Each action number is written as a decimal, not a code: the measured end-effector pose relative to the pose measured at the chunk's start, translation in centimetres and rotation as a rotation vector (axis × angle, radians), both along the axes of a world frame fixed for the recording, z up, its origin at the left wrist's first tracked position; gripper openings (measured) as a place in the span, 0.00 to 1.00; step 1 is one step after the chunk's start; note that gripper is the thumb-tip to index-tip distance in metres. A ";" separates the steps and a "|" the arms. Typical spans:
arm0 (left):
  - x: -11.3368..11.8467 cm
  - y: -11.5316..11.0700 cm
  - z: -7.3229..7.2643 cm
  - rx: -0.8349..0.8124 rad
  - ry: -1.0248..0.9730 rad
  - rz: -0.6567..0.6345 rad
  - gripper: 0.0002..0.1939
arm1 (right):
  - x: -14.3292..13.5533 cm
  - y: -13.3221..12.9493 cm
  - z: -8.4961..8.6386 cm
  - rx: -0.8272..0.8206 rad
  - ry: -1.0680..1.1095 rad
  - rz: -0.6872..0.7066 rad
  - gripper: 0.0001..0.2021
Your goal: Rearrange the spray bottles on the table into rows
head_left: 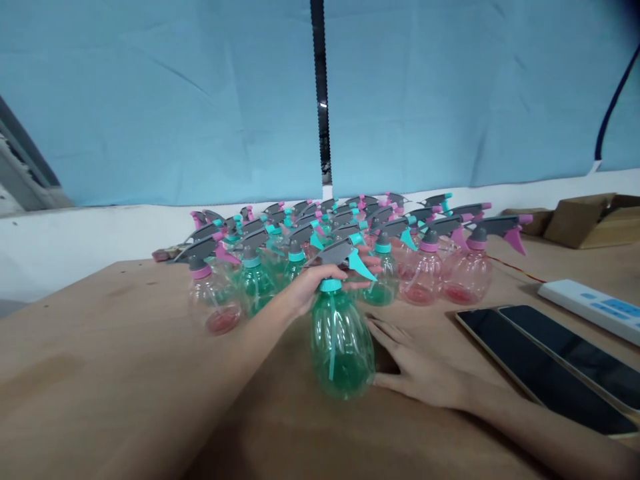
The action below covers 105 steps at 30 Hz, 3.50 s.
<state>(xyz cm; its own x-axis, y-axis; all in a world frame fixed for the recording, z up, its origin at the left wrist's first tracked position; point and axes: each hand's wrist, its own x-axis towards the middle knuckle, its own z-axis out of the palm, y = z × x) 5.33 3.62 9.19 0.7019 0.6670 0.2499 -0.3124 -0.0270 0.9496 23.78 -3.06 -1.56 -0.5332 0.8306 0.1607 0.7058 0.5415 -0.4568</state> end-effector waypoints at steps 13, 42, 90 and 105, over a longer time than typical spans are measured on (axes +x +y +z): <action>0.1 -0.1 -1.0 -0.012 -0.045 0.163 0.25 | 0.2 -0.2 -0.1 -0.030 -0.014 -0.029 0.41; 0.0 0.5 -1.4 0.029 -0.002 0.147 0.22 | 0.0 -0.3 0.6 -0.055 -0.110 -0.027 0.43; 0.2 -0.4 -0.6 0.067 0.035 0.277 0.18 | 0.2 -0.2 0.1 -0.010 -0.028 0.000 0.41; 0.5 -0.8 -0.5 0.055 0.016 0.248 0.24 | 0.1 -0.3 0.2 -0.017 -0.037 -0.004 0.40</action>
